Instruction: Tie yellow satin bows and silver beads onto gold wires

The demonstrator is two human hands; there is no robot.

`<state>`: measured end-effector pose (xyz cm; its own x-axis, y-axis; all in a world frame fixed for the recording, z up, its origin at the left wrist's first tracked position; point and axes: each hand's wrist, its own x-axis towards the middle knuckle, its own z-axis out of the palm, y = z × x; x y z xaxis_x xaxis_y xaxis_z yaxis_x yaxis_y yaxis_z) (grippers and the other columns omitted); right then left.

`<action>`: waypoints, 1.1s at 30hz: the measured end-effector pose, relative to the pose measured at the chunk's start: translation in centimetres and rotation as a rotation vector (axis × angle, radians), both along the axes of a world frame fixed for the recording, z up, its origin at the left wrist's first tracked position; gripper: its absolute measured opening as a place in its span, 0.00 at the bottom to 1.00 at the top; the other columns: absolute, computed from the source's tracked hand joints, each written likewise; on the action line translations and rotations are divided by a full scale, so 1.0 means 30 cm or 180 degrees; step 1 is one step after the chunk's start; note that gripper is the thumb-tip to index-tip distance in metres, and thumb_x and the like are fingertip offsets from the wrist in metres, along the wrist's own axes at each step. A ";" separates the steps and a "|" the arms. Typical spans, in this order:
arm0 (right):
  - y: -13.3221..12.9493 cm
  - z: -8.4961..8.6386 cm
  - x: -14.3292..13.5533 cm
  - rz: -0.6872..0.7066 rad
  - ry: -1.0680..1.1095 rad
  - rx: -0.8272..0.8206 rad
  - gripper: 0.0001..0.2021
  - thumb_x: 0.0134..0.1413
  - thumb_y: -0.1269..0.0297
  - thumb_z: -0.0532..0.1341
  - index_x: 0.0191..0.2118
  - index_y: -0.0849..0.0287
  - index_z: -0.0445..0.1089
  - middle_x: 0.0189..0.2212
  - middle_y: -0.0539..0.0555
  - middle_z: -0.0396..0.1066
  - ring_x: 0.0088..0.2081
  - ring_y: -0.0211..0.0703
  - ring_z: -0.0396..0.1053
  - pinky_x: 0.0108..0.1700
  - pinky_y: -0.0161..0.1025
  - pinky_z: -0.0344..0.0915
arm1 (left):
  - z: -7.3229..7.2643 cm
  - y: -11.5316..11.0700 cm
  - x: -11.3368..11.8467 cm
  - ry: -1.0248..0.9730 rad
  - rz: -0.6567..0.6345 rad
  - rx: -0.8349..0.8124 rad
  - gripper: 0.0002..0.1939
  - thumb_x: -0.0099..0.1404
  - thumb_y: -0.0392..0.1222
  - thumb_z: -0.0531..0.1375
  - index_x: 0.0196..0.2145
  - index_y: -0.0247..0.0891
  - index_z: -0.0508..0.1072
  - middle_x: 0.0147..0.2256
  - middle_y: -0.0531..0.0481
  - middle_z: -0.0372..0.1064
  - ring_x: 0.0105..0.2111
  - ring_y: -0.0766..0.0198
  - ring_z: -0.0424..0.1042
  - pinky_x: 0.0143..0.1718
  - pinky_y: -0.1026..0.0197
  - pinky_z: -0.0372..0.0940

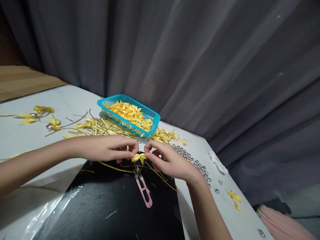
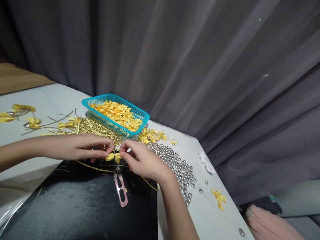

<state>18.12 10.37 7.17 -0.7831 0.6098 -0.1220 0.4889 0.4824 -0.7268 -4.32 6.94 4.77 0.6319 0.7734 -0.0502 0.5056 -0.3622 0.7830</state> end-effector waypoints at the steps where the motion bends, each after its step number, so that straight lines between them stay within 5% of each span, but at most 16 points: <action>1: 0.000 -0.005 -0.002 -0.0026 0.0013 -0.0031 0.05 0.62 0.66 0.53 0.34 0.58 0.60 0.24 0.45 0.60 0.21 0.30 0.61 0.23 0.30 0.57 | -0.002 0.000 0.000 0.0014 0.0026 -0.0039 0.13 0.69 0.50 0.49 0.34 0.41 0.66 0.30 0.54 0.65 0.30 0.65 0.69 0.32 0.65 0.63; 8: -0.008 -0.045 -0.055 -0.1284 0.0842 -0.1239 0.17 0.52 0.51 0.63 0.38 0.57 0.60 0.32 0.49 0.67 0.17 0.29 0.63 0.18 0.32 0.64 | -0.021 0.002 0.017 -0.0415 0.0689 0.0089 0.17 0.70 0.57 0.46 0.35 0.42 0.63 0.28 0.55 0.63 0.29 0.64 0.64 0.30 0.63 0.61; 13: -0.037 -0.059 -0.099 -0.1155 0.1116 -0.1734 0.12 0.54 0.56 0.63 0.32 0.61 0.67 0.28 0.49 0.70 0.14 0.25 0.59 0.17 0.29 0.62 | -0.018 0.005 0.029 -0.0763 0.0659 0.0036 0.15 0.70 0.55 0.47 0.34 0.42 0.61 0.30 0.53 0.66 0.29 0.65 0.63 0.29 0.63 0.59; 19: -0.029 -0.048 -0.092 -0.1116 0.0844 -0.1467 0.04 0.53 0.67 0.62 0.30 0.62 0.68 0.21 0.45 0.64 0.15 0.26 0.58 0.18 0.28 0.61 | -0.016 0.007 0.017 -0.0452 0.0676 0.0157 0.17 0.70 0.56 0.46 0.33 0.42 0.61 0.28 0.54 0.61 0.29 0.64 0.61 0.30 0.62 0.59; 22: -0.014 -0.040 -0.071 -0.0985 0.0484 -0.0980 0.06 0.54 0.69 0.61 0.39 0.62 0.69 0.30 0.48 0.67 0.16 0.25 0.59 0.18 0.28 0.57 | -0.012 0.004 0.018 -0.0211 0.0665 0.0354 0.17 0.70 0.55 0.45 0.33 0.42 0.62 0.28 0.53 0.61 0.29 0.63 0.62 0.30 0.62 0.60; 26: 0.000 -0.043 -0.052 -0.0860 0.0884 -0.0337 0.16 0.56 0.63 0.61 0.50 0.54 0.64 0.43 0.52 0.66 0.21 0.25 0.62 0.22 0.29 0.60 | -0.008 0.002 0.020 -0.0132 0.0665 0.0417 0.16 0.70 0.54 0.46 0.31 0.42 0.62 0.26 0.54 0.62 0.26 0.64 0.63 0.28 0.63 0.61; 29: 0.006 -0.050 -0.047 -0.0660 0.0829 -0.0213 0.05 0.58 0.63 0.58 0.38 0.58 0.66 0.34 0.49 0.67 0.22 0.27 0.63 0.23 0.29 0.60 | -0.011 0.003 0.018 -0.0158 0.0671 0.0358 0.16 0.70 0.54 0.46 0.31 0.42 0.62 0.26 0.54 0.63 0.26 0.64 0.64 0.27 0.64 0.61; 33: 0.011 -0.054 -0.039 -0.0726 0.0613 -0.0172 0.04 0.60 0.64 0.56 0.35 0.58 0.62 0.22 0.44 0.60 0.19 0.29 0.61 0.22 0.29 0.57 | -0.018 0.001 0.011 -0.0097 0.0596 0.0323 0.17 0.69 0.56 0.46 0.32 0.42 0.62 0.27 0.54 0.63 0.26 0.64 0.64 0.27 0.63 0.62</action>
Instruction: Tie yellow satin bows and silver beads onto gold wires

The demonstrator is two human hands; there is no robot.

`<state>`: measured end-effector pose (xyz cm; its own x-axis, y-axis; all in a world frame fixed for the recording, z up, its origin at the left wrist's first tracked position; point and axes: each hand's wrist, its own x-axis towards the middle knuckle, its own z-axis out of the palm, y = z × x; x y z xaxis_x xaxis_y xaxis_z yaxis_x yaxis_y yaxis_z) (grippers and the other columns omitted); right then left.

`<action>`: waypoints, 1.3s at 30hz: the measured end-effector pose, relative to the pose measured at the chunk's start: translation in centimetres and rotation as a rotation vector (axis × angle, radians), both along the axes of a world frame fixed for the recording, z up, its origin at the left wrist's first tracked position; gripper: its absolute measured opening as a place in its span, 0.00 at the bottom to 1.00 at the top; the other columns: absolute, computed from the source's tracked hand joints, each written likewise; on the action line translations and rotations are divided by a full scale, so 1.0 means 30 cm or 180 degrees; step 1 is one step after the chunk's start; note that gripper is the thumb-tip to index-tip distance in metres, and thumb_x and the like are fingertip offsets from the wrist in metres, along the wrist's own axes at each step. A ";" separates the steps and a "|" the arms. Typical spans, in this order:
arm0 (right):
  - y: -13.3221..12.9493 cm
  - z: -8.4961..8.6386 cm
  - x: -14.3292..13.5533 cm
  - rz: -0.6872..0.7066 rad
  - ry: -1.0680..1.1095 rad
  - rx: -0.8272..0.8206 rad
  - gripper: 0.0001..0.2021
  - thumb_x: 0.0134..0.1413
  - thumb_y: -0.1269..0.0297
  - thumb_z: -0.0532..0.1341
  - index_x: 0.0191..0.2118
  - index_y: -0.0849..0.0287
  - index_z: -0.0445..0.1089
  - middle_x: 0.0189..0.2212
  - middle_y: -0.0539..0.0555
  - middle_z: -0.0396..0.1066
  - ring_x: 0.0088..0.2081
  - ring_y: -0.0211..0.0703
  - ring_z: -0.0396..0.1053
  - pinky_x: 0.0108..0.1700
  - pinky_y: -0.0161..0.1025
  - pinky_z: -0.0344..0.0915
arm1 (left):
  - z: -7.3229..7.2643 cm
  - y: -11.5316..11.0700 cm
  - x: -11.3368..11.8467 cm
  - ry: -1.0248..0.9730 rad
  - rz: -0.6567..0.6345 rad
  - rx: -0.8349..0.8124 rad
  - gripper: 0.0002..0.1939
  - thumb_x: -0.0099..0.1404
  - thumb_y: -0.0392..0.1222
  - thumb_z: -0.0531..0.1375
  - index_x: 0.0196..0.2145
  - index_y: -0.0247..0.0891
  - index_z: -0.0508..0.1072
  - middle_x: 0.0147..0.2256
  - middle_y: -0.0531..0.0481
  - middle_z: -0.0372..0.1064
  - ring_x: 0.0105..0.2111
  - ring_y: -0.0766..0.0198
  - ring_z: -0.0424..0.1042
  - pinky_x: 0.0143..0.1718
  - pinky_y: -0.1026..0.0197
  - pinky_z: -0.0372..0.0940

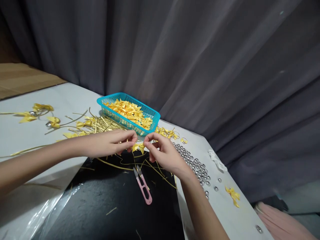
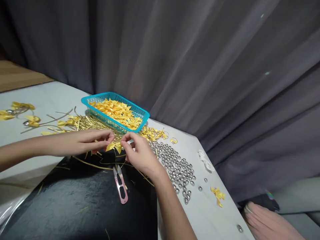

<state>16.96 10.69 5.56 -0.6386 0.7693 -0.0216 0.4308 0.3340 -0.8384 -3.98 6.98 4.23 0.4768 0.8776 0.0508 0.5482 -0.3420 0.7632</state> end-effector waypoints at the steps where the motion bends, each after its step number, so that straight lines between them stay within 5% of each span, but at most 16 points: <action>1: 0.001 0.001 0.003 0.0003 -0.0043 0.0050 0.04 0.60 0.64 0.55 0.35 0.58 0.61 0.21 0.43 0.59 0.19 0.29 0.61 0.22 0.30 0.57 | -0.002 -0.001 -0.001 -0.0007 -0.0015 -0.0014 0.17 0.69 0.56 0.46 0.31 0.42 0.62 0.27 0.54 0.63 0.26 0.64 0.64 0.28 0.64 0.62; 6: 0.009 -0.001 0.005 0.0042 -0.0162 0.0154 0.05 0.63 0.63 0.52 0.36 0.57 0.59 0.22 0.44 0.59 0.19 0.30 0.61 0.24 0.31 0.58 | -0.016 0.013 0.003 -0.0217 0.0058 0.0040 0.15 0.68 0.54 0.49 0.32 0.41 0.64 0.27 0.54 0.63 0.27 0.65 0.64 0.29 0.64 0.62; 11: -0.003 -0.093 -0.063 -0.0593 0.0188 -0.0118 0.04 0.62 0.62 0.53 0.38 0.56 0.58 0.32 0.47 0.65 0.18 0.29 0.58 0.22 0.32 0.58 | -0.030 0.057 -0.013 -0.0849 0.0890 0.0191 0.12 0.60 0.50 0.58 0.35 0.38 0.69 0.28 0.51 0.69 0.29 0.64 0.68 0.31 0.62 0.64; 17: -0.075 -0.223 -0.163 -0.0511 -0.0885 0.0767 0.04 0.52 0.66 0.64 0.34 0.59 0.70 0.36 0.54 0.71 0.40 0.43 0.69 0.42 0.39 0.64 | -0.007 0.062 -0.027 -0.1513 0.1507 0.0190 0.13 0.57 0.44 0.59 0.40 0.37 0.69 0.28 0.52 0.70 0.30 0.64 0.71 0.30 0.62 0.67; 27: -0.102 -0.243 -0.185 -0.0212 -0.1425 0.1022 0.10 0.61 0.71 0.52 0.42 0.61 0.69 0.46 0.61 0.68 0.37 0.49 0.72 0.37 0.43 0.64 | 0.009 0.042 -0.006 -0.1564 0.1269 0.0222 0.08 0.58 0.41 0.59 0.35 0.36 0.69 0.28 0.52 0.69 0.30 0.66 0.70 0.30 0.64 0.67; 32: -0.089 -0.230 -0.177 -0.0102 -0.1393 0.1036 0.09 0.63 0.70 0.49 0.43 0.60 0.65 0.44 0.60 0.67 0.37 0.47 0.70 0.37 0.42 0.64 | 0.012 0.041 -0.011 -0.1347 0.1168 0.0362 0.07 0.59 0.43 0.57 0.34 0.37 0.69 0.31 0.51 0.70 0.31 0.65 0.70 0.32 0.62 0.67; 39: -0.057 -0.231 -0.155 -0.0343 -0.0954 0.0959 0.03 0.59 0.70 0.56 0.38 0.59 0.66 0.39 0.56 0.69 0.41 0.43 0.67 0.44 0.41 0.63 | 0.014 0.046 -0.015 -0.1281 0.1165 0.0493 0.07 0.58 0.43 0.56 0.31 0.37 0.71 0.32 0.51 0.70 0.31 0.66 0.69 0.32 0.63 0.67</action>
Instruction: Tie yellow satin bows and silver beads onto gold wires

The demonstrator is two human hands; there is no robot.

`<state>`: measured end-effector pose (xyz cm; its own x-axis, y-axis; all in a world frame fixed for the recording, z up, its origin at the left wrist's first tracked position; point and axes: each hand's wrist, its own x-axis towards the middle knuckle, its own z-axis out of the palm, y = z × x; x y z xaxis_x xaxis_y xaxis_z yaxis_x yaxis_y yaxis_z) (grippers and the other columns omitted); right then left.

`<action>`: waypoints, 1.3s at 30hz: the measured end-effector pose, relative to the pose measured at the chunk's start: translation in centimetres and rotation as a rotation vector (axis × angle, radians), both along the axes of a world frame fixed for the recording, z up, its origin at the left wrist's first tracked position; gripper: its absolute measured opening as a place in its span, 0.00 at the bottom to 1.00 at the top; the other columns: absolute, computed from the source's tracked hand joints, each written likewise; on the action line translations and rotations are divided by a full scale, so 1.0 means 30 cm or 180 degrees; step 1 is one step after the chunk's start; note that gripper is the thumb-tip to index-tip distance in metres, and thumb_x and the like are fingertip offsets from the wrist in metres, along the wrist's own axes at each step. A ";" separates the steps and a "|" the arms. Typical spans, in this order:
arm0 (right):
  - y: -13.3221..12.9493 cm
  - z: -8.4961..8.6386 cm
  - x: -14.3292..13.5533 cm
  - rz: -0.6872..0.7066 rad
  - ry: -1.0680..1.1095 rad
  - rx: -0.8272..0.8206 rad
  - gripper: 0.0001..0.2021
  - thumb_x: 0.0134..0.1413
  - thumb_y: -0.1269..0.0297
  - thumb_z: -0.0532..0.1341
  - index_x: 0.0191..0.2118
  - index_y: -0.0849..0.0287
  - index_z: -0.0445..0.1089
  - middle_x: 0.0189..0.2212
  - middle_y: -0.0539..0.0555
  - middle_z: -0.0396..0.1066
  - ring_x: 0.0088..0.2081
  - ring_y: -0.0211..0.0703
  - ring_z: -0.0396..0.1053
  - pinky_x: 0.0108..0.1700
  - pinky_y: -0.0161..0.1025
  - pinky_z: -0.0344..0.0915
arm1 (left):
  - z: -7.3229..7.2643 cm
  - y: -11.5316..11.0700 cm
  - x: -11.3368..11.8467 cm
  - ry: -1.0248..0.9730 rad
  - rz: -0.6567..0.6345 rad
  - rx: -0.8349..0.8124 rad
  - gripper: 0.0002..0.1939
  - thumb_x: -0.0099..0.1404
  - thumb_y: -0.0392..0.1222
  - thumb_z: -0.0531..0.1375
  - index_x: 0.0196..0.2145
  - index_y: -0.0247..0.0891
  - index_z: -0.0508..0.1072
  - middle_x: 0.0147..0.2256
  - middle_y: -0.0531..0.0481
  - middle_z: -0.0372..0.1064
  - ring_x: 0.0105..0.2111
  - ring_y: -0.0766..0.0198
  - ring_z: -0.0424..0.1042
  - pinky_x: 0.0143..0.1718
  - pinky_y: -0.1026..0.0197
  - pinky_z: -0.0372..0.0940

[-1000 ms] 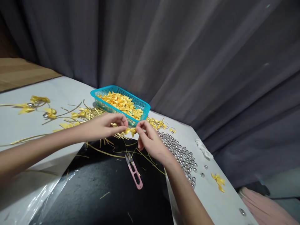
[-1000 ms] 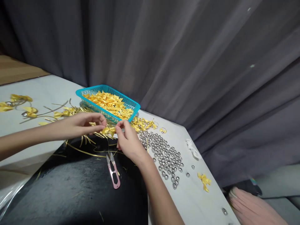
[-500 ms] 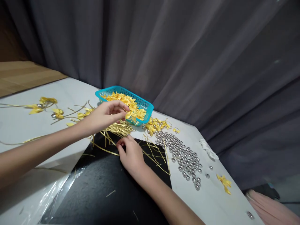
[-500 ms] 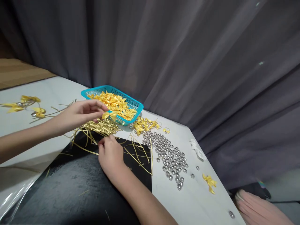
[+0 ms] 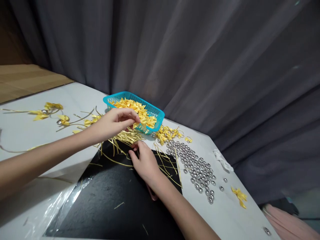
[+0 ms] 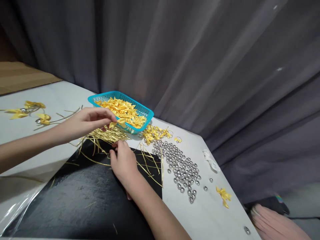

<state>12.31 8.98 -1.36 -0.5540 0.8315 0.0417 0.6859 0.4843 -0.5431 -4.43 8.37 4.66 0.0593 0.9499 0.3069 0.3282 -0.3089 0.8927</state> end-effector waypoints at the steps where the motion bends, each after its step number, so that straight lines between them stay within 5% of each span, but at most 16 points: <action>1: 0.000 -0.002 0.000 -0.0025 0.0039 -0.0016 0.02 0.57 0.69 0.58 0.37 0.59 0.67 0.39 0.55 0.70 0.41 0.43 0.67 0.44 0.41 0.62 | 0.000 0.000 0.000 0.0011 -0.0005 -0.0006 0.08 0.57 0.43 0.56 0.31 0.37 0.72 0.32 0.51 0.71 0.31 0.66 0.69 0.32 0.64 0.67; 8: -0.024 0.010 -0.009 -0.0179 0.0078 -0.0274 0.06 0.53 0.73 0.60 0.26 0.60 0.65 0.33 0.55 0.68 0.36 0.43 0.66 0.42 0.42 0.62 | 0.004 -0.007 0.003 0.0099 -0.0059 -0.0106 0.09 0.58 0.43 0.56 0.32 0.37 0.73 0.31 0.49 0.72 0.30 0.65 0.70 0.32 0.62 0.67; 12: -0.021 0.016 -0.008 -0.0100 0.0219 -0.0387 0.07 0.56 0.76 0.55 0.29 0.59 0.60 0.35 0.57 0.66 0.39 0.45 0.66 0.45 0.45 0.63 | 0.003 -0.008 0.006 0.0192 -0.0109 -0.0194 0.09 0.57 0.40 0.54 0.29 0.37 0.73 0.33 0.48 0.75 0.32 0.62 0.71 0.35 0.59 0.67; 15: -0.003 0.031 0.003 -0.0079 0.0444 -0.0655 0.07 0.60 0.75 0.51 0.31 0.58 0.57 0.31 0.52 0.65 0.31 0.39 0.67 0.39 0.41 0.67 | -0.002 -0.004 0.008 0.0286 -0.0005 -0.0325 0.11 0.57 0.40 0.53 0.27 0.37 0.74 0.33 0.47 0.76 0.33 0.61 0.71 0.36 0.58 0.67; 19: 0.021 0.091 0.031 -0.0001 0.0764 -0.1155 0.05 0.63 0.70 0.49 0.34 0.57 0.56 0.24 0.45 0.61 0.19 0.31 0.60 0.24 0.32 0.67 | -0.019 0.000 0.011 0.0577 -0.0068 -0.0535 0.13 0.57 0.45 0.56 0.33 0.36 0.76 0.37 0.46 0.77 0.37 0.58 0.73 0.38 0.57 0.65; 26: 0.028 0.219 0.091 0.0154 0.1523 -0.1621 0.04 0.61 0.67 0.55 0.33 0.59 0.61 0.22 0.44 0.60 0.21 0.29 0.61 0.23 0.27 0.68 | -0.046 -0.017 0.038 0.0783 -0.0853 -0.0533 0.18 0.57 0.52 0.60 0.40 0.38 0.77 0.40 0.46 0.76 0.38 0.58 0.72 0.38 0.59 0.63; 33: 0.040 0.254 0.124 0.0146 0.1465 -0.1512 0.08 0.56 0.62 0.60 0.32 0.59 0.62 0.22 0.44 0.59 0.22 0.30 0.59 0.23 0.30 0.68 | -0.050 -0.018 0.049 0.0175 -0.0971 -0.0502 0.14 0.60 0.50 0.59 0.33 0.40 0.80 0.35 0.49 0.78 0.39 0.59 0.73 0.43 0.59 0.63; 39: 0.044 0.236 0.143 0.0267 0.1091 -0.0524 0.06 0.51 0.65 0.65 0.35 0.60 0.69 0.17 0.39 0.42 0.19 0.29 0.44 0.21 0.30 0.57 | -0.048 -0.025 0.042 -0.0083 -0.1020 -0.1305 0.14 0.56 0.54 0.62 0.29 0.43 0.82 0.26 0.50 0.74 0.28 0.63 0.67 0.27 0.65 0.59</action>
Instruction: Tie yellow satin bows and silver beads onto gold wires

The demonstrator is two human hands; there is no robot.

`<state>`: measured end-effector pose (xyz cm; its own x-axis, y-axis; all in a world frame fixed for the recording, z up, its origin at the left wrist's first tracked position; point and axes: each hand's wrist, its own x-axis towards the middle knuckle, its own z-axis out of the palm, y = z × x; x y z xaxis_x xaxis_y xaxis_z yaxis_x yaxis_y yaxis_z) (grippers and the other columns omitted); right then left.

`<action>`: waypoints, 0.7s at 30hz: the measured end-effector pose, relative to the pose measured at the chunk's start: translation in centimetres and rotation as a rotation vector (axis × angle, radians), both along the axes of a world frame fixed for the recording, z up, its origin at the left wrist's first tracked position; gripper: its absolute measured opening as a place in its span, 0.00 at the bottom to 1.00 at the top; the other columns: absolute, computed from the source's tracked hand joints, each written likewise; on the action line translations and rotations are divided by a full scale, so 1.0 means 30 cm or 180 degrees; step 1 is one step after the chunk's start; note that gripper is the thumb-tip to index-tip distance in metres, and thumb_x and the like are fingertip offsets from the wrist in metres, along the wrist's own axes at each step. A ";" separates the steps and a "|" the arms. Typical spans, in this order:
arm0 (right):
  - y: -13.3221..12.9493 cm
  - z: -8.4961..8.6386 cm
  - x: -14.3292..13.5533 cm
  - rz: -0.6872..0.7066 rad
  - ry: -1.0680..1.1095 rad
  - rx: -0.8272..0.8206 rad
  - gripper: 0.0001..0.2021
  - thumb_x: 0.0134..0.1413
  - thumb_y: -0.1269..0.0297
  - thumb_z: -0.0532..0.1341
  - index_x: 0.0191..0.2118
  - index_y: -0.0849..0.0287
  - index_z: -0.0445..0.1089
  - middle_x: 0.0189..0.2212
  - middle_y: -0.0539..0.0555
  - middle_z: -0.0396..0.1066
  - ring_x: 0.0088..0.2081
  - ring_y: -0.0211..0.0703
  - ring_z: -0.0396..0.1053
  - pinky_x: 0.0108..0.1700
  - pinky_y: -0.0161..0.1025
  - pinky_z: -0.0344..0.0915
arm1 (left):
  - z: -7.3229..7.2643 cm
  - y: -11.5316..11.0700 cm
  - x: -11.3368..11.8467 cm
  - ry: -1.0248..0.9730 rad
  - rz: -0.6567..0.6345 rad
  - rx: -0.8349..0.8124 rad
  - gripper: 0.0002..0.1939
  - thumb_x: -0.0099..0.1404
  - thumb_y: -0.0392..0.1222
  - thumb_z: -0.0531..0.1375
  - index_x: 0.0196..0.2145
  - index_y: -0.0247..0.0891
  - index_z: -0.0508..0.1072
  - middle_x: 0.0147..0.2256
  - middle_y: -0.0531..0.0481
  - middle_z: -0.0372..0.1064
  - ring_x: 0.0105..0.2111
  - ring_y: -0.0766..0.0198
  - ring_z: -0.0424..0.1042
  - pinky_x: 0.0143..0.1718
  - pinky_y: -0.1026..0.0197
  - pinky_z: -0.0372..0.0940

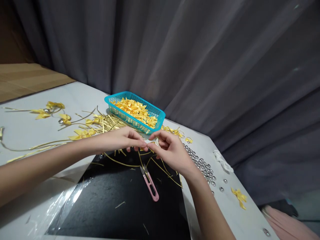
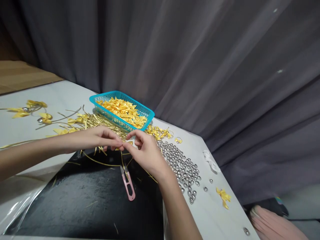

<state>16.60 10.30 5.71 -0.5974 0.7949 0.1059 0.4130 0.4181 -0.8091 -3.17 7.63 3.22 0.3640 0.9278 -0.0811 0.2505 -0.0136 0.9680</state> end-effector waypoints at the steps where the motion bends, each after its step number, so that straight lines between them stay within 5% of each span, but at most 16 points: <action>1: 0.001 -0.005 0.001 0.0013 -0.0014 0.0166 0.05 0.52 0.65 0.64 0.35 0.60 0.71 0.17 0.40 0.44 0.19 0.30 0.44 0.21 0.30 0.55 | 0.004 -0.003 0.000 -0.0065 0.0010 -0.0131 0.13 0.55 0.53 0.63 0.30 0.44 0.82 0.27 0.50 0.74 0.28 0.63 0.67 0.26 0.66 0.59; 6: 0.001 -0.020 0.000 0.0133 0.0181 0.0755 0.06 0.54 0.66 0.63 0.35 0.60 0.77 0.22 0.49 0.68 0.23 0.33 0.58 0.26 0.34 0.56 | 0.036 -0.014 0.000 -0.0306 -0.0017 -0.0444 0.10 0.53 0.51 0.65 0.27 0.45 0.82 0.31 0.49 0.77 0.29 0.65 0.66 0.27 0.68 0.58; 10: 0.001 0.004 0.019 0.0229 0.0087 0.1076 0.06 0.56 0.67 0.61 0.33 0.59 0.75 0.16 0.43 0.55 0.20 0.30 0.51 0.24 0.34 0.50 | 0.036 -0.011 0.000 -0.0379 0.0089 -0.0405 0.09 0.52 0.51 0.66 0.27 0.45 0.82 0.31 0.49 0.77 0.30 0.65 0.67 0.27 0.67 0.59; 13: 0.009 0.023 0.033 0.0094 0.0267 0.1075 0.05 0.57 0.65 0.60 0.33 0.59 0.71 0.16 0.42 0.48 0.19 0.30 0.47 0.23 0.34 0.47 | 0.015 -0.001 0.004 -0.0637 0.0575 -0.0349 0.10 0.51 0.51 0.68 0.26 0.43 0.82 0.32 0.48 0.78 0.30 0.64 0.68 0.30 0.66 0.61; 19: 0.002 -0.066 -0.034 -0.1528 0.1255 0.1139 0.06 0.62 0.60 0.53 0.36 0.56 0.59 0.27 0.49 0.61 0.27 0.36 0.60 0.27 0.36 0.56 | -0.029 -0.024 0.072 -0.2026 0.0868 -0.0895 0.08 0.44 0.38 0.72 0.26 0.41 0.81 0.34 0.52 0.77 0.37 0.67 0.71 0.42 0.68 0.64; 21: -0.016 -0.109 -0.071 -0.1506 0.1379 0.0905 0.06 0.62 0.61 0.51 0.36 0.56 0.57 0.31 0.51 0.65 0.31 0.38 0.64 0.32 0.38 0.60 | -0.043 -0.046 0.103 -0.2290 0.0667 -0.1184 0.09 0.42 0.35 0.73 0.25 0.39 0.80 0.31 0.54 0.75 0.34 0.70 0.71 0.40 0.70 0.64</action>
